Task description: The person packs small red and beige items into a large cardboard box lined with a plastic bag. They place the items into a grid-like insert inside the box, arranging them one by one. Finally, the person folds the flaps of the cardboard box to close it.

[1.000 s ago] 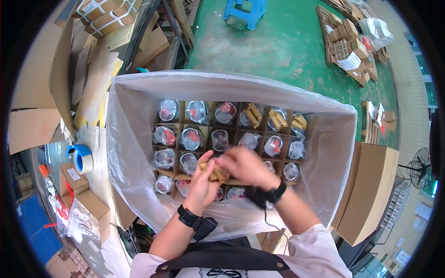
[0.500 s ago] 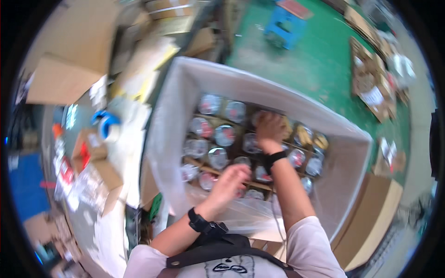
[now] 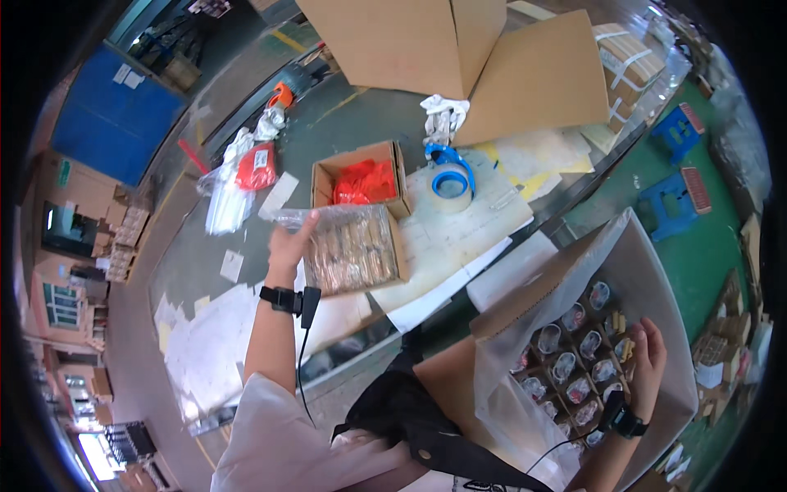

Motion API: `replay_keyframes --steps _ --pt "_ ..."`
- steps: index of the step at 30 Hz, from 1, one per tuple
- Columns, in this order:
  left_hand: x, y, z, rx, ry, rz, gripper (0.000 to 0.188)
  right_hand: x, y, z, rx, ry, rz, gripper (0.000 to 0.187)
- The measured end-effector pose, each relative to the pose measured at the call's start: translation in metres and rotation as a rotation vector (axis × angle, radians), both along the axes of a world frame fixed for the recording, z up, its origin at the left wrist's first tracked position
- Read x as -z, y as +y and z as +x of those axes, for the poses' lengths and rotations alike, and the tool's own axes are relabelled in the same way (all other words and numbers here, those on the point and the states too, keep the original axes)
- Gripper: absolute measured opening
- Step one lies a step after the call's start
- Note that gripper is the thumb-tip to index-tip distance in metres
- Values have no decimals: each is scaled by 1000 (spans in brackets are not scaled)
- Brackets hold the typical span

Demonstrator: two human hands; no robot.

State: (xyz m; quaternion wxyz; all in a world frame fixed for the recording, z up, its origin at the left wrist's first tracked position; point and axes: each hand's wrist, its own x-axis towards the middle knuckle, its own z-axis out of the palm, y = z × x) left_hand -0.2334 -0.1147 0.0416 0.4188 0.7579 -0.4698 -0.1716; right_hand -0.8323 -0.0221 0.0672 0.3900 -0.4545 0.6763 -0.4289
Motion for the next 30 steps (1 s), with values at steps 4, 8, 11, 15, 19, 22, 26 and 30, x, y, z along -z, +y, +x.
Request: replay_keyframes --steps 4,8,11,15,19,22,26,30 --pt "-12 -9 -29 602 575 276 18 -101 -1 105 -86 18 -108 33" --pt "31 99 -78 1686 238 645 41 -125 -29 232 -455 -77 -111 27" --pt "84 145 -57 1638 -608 410 46 -92 -75 323 -836 126 -54 23" --pt "111 156 -35 1738 -442 365 39 -12 -122 419 -770 292 7 17" --pt "-13 90 27 1108 328 612 30 35 -141 479 -748 854 41 33" --pt "-1 41 58 350 666 405 37 59 -132 501 -603 1100 -54 46" --pt "18 14 49 348 190 403 63 78 -128 514 -402 1068 -189 61" --pt "19 13 40 408 -133 486 60 75 -137 511 -421 1051 -109 67"
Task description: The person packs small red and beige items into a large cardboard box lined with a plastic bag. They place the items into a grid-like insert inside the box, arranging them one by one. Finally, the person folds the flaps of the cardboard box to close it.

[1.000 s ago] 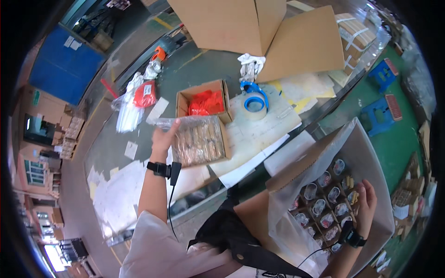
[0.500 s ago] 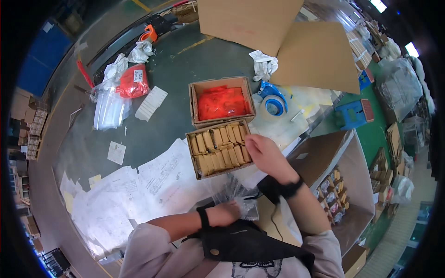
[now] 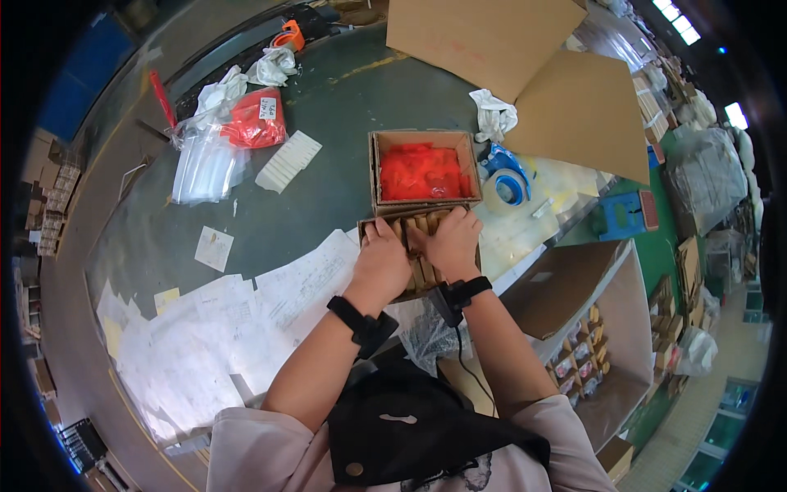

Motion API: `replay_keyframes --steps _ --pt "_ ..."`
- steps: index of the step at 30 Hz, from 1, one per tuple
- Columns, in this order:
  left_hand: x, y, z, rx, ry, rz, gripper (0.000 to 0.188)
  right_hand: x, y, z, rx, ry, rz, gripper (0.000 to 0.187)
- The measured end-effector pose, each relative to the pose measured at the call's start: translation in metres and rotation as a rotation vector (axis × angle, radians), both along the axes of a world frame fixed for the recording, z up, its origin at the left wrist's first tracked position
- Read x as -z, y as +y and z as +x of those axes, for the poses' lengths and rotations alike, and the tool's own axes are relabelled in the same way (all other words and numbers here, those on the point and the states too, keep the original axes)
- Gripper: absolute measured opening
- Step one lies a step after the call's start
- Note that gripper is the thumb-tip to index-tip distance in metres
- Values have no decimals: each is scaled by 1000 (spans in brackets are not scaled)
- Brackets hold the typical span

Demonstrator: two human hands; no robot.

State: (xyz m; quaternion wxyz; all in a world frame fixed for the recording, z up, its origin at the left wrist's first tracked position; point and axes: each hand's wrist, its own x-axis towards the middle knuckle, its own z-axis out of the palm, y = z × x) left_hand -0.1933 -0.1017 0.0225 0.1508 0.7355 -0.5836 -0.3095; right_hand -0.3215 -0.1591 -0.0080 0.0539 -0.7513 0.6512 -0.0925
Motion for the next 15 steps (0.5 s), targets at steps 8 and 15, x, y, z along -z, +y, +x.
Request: replay_keyframes --steps 8,15 --pt "30 -20 -30 -91 -512 52 38 30 9 9 102 -46 -148 60" --pt "-2 -31 4 222 -409 105 32 -13 14 17 74 -147 82 66"
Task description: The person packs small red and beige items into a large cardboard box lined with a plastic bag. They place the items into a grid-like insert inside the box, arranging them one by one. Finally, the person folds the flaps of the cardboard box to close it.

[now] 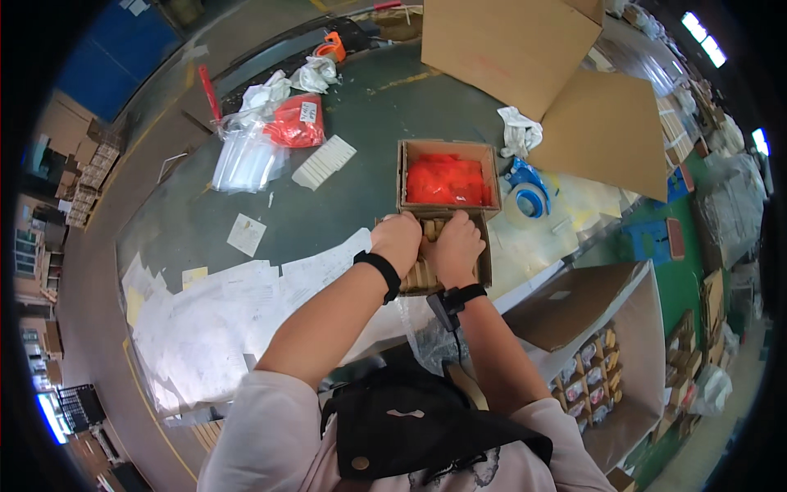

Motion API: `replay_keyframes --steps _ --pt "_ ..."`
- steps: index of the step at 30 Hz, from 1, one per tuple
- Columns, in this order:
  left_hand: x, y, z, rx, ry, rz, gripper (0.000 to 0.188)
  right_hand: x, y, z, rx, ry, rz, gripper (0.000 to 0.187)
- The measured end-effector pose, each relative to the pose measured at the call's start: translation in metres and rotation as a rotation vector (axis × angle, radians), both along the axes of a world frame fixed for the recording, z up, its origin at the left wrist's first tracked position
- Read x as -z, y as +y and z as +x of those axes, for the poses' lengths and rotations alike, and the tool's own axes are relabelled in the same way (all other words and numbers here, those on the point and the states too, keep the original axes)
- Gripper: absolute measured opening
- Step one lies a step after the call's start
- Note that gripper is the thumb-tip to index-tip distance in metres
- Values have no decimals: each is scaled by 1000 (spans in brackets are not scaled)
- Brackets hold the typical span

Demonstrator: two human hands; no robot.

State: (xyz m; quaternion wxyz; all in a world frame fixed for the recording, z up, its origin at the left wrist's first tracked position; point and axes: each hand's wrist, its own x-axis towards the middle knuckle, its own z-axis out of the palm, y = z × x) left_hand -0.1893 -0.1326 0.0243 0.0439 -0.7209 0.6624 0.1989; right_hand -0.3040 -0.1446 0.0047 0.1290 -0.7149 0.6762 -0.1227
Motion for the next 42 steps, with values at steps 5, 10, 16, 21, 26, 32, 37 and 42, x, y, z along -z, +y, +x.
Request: replay_keyframes --steps 5,10,16,21,26,32,37,42 --pt "21 -5 3 66 -194 74 30 -3 -15 8 -22 118 47 51" --pt "-7 -29 -31 -384 -134 405 39 19 -13 -14 -153 70 -137 43" --pt "29 -30 -49 -548 -352 220 43 13 -18 -14 -145 -59 -4 54" --pt "13 -3 -40 -543 -13 14 49 14 -22 -27 -186 -189 48 66" --pt "-9 3 -24 -188 -42 32 30 32 -23 -44 -303 -647 25 72" --pt "19 -22 -44 -297 -314 373 66 22 -25 -28 -266 -316 109 49" --pt "40 -13 -45 -357 -266 42 33 18 -25 -28 -237 -391 81 41" --pt "21 -10 -32 -480 -115 6 38 14 -23 -35 -236 -461 187 45"
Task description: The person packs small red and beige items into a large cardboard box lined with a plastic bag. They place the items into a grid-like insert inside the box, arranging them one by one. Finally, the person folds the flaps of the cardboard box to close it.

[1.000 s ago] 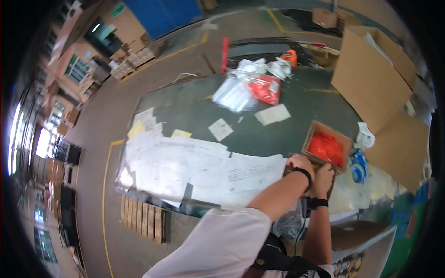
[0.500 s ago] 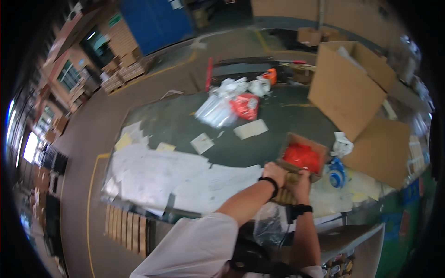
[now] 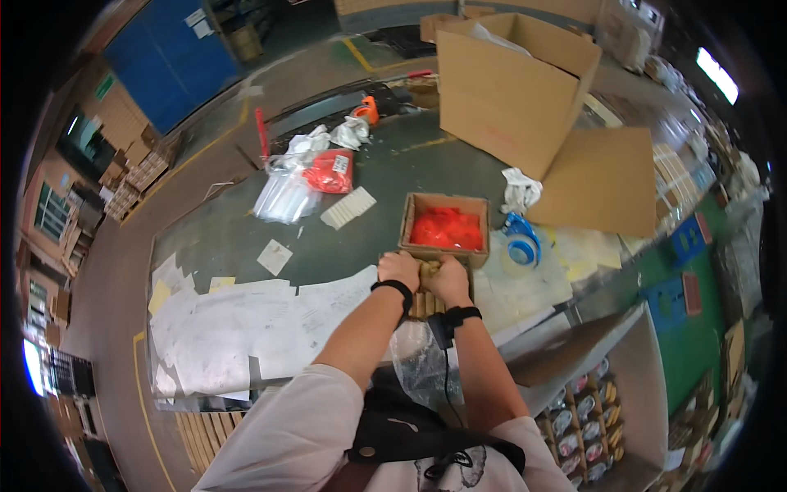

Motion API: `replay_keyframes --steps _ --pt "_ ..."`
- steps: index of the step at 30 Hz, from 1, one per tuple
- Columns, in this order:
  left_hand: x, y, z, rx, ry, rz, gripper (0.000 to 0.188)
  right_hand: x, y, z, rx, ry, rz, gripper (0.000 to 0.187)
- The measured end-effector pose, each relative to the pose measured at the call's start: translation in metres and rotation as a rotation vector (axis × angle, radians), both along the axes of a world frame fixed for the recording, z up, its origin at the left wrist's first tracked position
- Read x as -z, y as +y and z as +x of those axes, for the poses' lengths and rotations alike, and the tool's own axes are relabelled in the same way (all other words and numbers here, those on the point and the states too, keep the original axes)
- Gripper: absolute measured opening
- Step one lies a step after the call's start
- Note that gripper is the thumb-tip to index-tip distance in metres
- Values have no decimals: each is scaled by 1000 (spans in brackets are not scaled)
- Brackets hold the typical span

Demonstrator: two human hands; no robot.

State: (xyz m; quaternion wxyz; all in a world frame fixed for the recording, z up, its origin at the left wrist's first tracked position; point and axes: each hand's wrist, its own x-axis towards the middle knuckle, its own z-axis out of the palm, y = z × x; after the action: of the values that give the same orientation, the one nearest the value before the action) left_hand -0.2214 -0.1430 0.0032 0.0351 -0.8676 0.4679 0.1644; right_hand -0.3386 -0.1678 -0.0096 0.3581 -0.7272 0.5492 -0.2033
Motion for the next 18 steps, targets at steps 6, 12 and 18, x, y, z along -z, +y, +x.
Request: replay_keyframes --steps 6,12,18 --pt "-25 14 8 322 -167 58 33 -1 2 -4 -37 -83 75 49" --pt "-14 49 20 375 200 -446 45 12 3 -21 -174 -416 17 47" --pt "1 25 28 307 793 -735 46 13 -2 -17 -231 -534 -104 45"
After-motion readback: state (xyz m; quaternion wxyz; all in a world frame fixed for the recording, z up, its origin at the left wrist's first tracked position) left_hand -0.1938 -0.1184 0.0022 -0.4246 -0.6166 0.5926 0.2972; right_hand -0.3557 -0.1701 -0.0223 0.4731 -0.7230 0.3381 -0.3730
